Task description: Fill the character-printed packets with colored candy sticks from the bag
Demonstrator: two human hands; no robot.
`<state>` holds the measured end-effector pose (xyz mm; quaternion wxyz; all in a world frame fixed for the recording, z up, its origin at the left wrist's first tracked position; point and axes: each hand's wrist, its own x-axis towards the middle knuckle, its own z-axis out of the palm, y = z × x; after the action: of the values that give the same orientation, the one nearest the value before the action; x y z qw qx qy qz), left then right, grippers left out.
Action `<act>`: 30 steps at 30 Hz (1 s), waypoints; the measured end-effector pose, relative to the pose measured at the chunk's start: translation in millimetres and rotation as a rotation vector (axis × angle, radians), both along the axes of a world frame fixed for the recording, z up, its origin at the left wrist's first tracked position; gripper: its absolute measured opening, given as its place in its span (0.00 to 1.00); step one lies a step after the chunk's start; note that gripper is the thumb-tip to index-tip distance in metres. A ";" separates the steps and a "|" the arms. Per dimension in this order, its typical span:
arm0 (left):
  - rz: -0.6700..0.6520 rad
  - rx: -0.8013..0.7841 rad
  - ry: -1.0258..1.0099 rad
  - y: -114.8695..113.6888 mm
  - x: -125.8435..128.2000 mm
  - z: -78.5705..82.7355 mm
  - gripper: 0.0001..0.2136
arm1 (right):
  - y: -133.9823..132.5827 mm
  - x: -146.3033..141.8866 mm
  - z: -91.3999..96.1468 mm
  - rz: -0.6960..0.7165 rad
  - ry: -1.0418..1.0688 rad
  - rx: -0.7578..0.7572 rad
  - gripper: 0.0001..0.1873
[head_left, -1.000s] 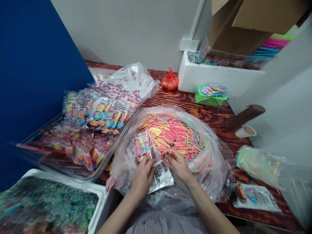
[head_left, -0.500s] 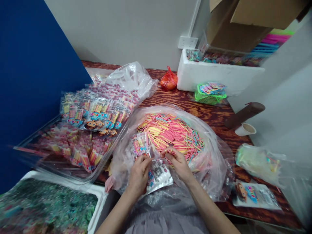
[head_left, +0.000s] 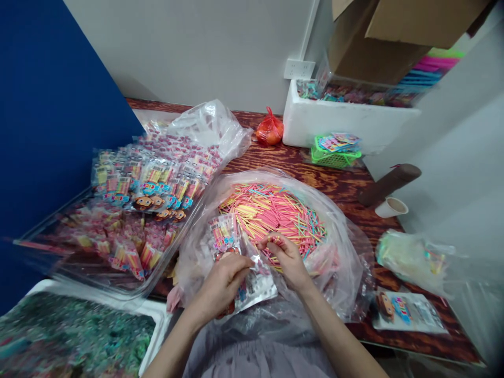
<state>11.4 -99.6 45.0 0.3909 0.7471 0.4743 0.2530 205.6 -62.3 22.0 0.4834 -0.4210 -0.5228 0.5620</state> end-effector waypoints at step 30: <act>-0.094 -0.102 -0.029 15.0 3.8 -4.8 0.09 | 1.8 -12.5 9.5 0.151 0.035 0.000 0.10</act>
<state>15.2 -84.5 40.2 0.4465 0.7440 0.4455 0.2207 193.1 -60.5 31.5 0.4487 -0.3705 -0.5443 0.6042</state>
